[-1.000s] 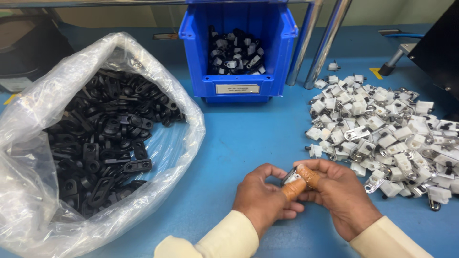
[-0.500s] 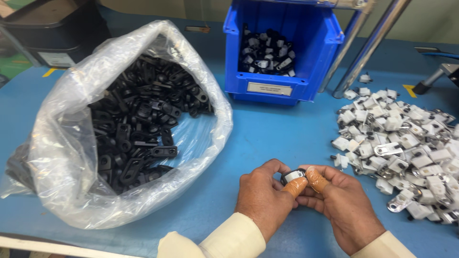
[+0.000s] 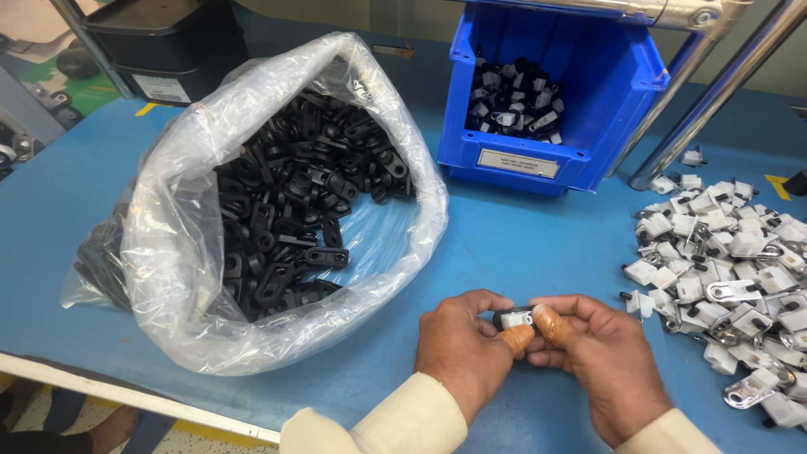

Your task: The person repeatedly picks a black plastic housing from a bag and a white plastic component with a metal terminal from a pile, then presses them together by hand to form an assembled connector. The finished units are placed into a blue bin. The process is repeated continuously throughout the clip.

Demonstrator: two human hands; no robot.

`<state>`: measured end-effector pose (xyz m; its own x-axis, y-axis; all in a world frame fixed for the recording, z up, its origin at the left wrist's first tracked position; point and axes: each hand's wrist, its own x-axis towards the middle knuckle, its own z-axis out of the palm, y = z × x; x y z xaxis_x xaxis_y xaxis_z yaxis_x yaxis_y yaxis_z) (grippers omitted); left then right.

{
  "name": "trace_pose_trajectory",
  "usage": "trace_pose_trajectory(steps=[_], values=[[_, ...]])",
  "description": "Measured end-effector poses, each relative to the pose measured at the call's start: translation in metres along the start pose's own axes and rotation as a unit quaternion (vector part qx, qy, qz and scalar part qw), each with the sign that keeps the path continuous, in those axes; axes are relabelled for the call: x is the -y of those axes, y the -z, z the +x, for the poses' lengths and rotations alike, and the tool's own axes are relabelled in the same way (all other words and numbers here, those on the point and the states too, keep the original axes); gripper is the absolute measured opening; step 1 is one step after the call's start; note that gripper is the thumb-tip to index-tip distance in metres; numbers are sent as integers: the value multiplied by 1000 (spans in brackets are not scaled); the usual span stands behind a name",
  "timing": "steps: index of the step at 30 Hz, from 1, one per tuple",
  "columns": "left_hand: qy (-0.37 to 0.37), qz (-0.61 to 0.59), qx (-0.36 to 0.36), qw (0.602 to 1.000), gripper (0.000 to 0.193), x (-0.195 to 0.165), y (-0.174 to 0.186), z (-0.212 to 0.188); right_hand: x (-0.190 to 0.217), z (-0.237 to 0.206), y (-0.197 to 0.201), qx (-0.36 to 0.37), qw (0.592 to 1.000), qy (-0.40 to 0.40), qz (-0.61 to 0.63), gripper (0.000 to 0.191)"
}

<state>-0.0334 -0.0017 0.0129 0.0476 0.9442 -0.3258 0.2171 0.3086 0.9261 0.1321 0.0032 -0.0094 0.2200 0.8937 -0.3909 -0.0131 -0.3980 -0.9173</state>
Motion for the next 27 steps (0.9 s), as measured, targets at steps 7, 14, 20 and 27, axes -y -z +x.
trace_pose_trajectory(steps=[7,14,20,27], values=[[-19,-24,2,1000,37,9,0,7,-7,11,7,31,997,-38,68,41],[12,109,209,972,45,-2,51,10,20,14,15,184,971,-100,-116,31],[-47,4,22,999,32,-34,108,30,113,47,5,18,987,161,22,29],[-46,21,-106,993,21,-20,144,15,29,30,76,-142,795,213,-550,31]])
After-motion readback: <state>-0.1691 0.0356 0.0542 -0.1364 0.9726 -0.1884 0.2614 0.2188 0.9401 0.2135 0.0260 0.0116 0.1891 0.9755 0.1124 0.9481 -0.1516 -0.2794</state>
